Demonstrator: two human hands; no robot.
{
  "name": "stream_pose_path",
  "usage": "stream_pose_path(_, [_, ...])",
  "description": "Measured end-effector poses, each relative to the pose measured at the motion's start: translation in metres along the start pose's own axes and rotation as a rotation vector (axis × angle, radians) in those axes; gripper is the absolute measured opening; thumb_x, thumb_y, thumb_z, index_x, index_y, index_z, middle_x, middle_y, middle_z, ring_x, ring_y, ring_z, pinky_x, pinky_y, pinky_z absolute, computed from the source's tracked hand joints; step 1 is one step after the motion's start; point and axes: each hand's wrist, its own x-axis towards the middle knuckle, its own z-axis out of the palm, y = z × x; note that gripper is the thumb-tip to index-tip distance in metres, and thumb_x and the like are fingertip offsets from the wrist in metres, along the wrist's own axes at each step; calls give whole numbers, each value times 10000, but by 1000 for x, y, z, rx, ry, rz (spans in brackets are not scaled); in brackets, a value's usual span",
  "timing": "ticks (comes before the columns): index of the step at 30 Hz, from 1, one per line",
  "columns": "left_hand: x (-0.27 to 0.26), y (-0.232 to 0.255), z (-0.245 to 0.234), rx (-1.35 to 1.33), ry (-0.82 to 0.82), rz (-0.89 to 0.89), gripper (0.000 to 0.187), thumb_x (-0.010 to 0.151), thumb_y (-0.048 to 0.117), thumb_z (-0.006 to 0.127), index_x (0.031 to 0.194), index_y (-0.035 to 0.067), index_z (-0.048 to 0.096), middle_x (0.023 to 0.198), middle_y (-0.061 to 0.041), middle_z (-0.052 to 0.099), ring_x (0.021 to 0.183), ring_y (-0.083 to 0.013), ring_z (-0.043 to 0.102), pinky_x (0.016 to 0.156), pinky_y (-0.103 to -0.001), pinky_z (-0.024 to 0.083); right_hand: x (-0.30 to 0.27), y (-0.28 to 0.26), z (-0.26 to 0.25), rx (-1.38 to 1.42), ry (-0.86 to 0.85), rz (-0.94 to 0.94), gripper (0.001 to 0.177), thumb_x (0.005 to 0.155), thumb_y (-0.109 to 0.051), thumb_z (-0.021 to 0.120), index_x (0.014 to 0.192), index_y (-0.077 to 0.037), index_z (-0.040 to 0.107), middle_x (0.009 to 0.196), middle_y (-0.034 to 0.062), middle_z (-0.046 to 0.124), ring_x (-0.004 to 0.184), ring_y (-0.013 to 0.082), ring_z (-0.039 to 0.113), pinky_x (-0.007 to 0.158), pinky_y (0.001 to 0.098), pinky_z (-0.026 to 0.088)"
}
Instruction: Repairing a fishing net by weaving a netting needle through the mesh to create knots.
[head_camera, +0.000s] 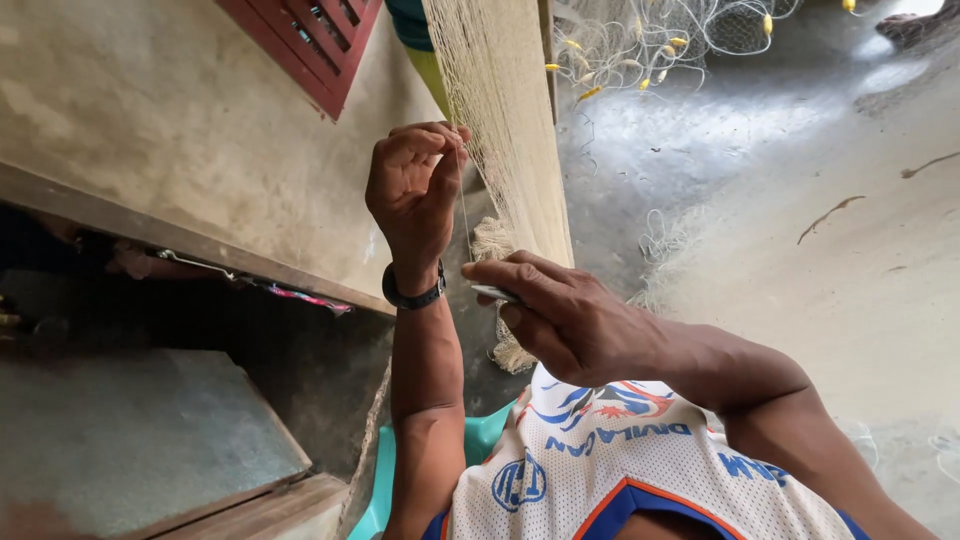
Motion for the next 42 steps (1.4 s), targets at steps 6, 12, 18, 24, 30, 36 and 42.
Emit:
stream_pose_path(6, [-10,-9,1,-51,-5,-46,238,965,-151,644,1133,-44,514,992,-225,639,1042,-351,690,905,-396,604,1,9,9,-137,32,-99,378,1027,-48,524,1393,25,583,1109,231,652,841,397,714,695,432,606])
stream_pose_path(12, [-19,-16,1,-111,-4,15,181,1034,64,638,1142,-24,523,1092,-254,631,1166,-392,638,947,-415,577,8,26,13,-341,7,-200,375,989,31,614,1364,26,618,1078,251,627,821,400,702,680,464,622])
stream_pose_path(18, [-9,-11,-3,-25,85,125,144,1086,97,535,1101,-45,526,894,-240,674,930,-358,711,878,-487,589,23,42,-34,-112,121,-63,235,988,54,627,1198,42,731,978,209,713,781,275,722,647,344,587])
stream_pose_path(24, [-5,9,1,28,-5,66,85,1107,130,511,1143,53,515,940,-200,660,934,-367,700,922,-545,633,53,78,-68,-711,45,-265,151,1092,-35,697,1231,3,652,1015,134,728,830,269,646,729,372,507])
stream_pose_path(30, [-3,10,0,100,-8,92,76,1105,111,509,1147,51,528,928,-207,682,920,-334,716,943,-519,627,54,84,-66,-720,41,-293,191,1071,9,736,1246,-14,662,1084,157,669,907,299,621,729,399,522])
stream_pose_path(36, [-6,7,0,114,88,2,123,1099,144,549,1134,26,559,1016,-159,665,934,-294,726,838,-414,667,71,95,-75,-714,14,-603,186,1097,66,643,1275,17,660,1093,183,630,879,309,615,768,400,536])
stream_pose_path(42, [-5,6,-2,56,35,-6,129,1091,173,574,1125,50,565,1016,-143,668,959,-296,712,925,-435,613,79,121,-67,-600,20,-734,208,1037,144,649,1226,60,627,1025,202,663,880,287,641,754,388,526])
